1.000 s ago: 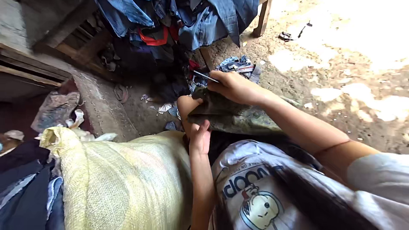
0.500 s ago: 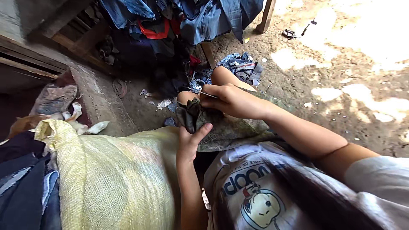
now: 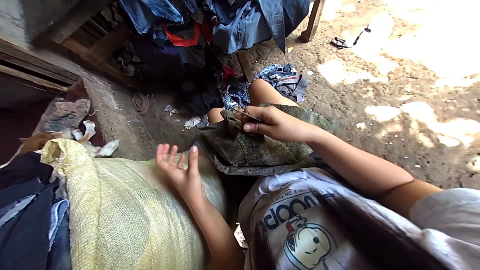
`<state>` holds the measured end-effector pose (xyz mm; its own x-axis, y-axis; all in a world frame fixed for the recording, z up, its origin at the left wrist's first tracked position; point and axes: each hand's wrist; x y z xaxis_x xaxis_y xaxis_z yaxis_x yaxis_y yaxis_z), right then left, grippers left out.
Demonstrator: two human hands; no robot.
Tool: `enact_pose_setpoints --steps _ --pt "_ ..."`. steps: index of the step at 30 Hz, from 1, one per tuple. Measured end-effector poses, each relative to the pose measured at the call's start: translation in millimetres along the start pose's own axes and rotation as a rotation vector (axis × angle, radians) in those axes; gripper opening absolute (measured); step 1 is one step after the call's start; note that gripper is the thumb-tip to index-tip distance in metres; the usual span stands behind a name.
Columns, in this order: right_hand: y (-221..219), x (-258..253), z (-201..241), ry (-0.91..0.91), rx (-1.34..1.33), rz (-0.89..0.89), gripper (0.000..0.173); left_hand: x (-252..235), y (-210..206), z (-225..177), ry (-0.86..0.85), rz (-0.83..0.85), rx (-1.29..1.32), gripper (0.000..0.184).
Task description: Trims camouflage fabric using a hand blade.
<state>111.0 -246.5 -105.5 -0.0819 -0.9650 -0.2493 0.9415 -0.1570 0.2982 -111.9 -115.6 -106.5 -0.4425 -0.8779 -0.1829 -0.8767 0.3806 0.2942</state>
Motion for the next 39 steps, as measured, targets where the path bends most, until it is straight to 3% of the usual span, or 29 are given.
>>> enact_pose_setpoints --steps 2,4,7,9,12,16,19,23,27,30,32,35,37,39 --pt "-4.3 -0.7 0.5 0.028 0.042 0.018 0.015 -7.0 2.0 -13.2 -0.168 0.085 -0.092 0.072" --pt "-8.8 -2.7 0.2 0.062 0.042 0.044 0.016 -15.6 -6.6 -25.5 -0.259 0.367 -0.137 0.075" --pt "-10.2 -2.6 -0.8 0.117 -0.007 0.082 0.014 -33.7 -25.5 -19.9 -0.221 0.728 -0.165 0.079" --pt "-7.1 -0.4 -2.7 0.117 -0.044 0.085 0.015 -36.6 -30.4 -14.9 -0.134 0.773 -0.137 0.059" --pt "-2.9 3.6 -3.0 0.083 -0.112 0.084 0.016 -26.7 -30.9 -10.6 -0.019 0.727 -0.042 0.033" --pt "-4.9 0.6 -3.7 0.082 -0.035 0.054 0.015 -9.8 -32.6 -10.3 0.071 0.598 0.016 0.025" --pt "-3.0 -7.6 -4.9 0.163 0.166 -0.023 0.014 -5.7 -29.0 -9.0 -0.012 0.469 -0.055 0.016" --pt "7.6 -43.0 10.4 0.322 0.344 -0.076 0.014 -4.5 -22.6 -22.9 -0.217 0.162 -0.061 0.011" --pt "6.6 -67.2 32.7 0.464 0.415 -0.099 0.01 4.3 -23.2 -45.1 -0.235 -0.038 0.029 0.005" --pt "-0.1 -69.4 24.1 0.574 0.384 -0.096 0.01 21.7 -24.8 -42.2 0.022 0.115 0.24 0.011" --pt "-6.4 -65.5 13.0 0.595 0.378 -0.062 0.011 34.1 -28.6 -35.7 0.24 0.267 0.464 0.036" --pt "-12.9 -57.3 0.2 0.571 0.418 -0.028 0.012 33.8 -31.6 -29.7 0.305 0.347 0.648 0.061" --pt "-13.2 -51.0 -2.4 0.551 0.421 -0.021 0.011 23.6 -32.9 -31.4 0.268 0.306 0.567 0.05" --pt "-9.9 -45.2 -3.0 0.53 0.431 -0.021 0.01 15.5 -40.3 -37.4 0.257 0.218 0.474 0.014"
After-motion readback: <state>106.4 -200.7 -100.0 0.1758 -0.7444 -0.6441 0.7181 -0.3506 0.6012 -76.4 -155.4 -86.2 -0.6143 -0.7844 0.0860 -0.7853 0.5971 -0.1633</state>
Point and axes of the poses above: each hand's wrist, its own x-axis away from the middle knuckle, its own y-axis out of the back of the hand, z = x × y, and after that the axes turned 7 degrees about z, right-handed
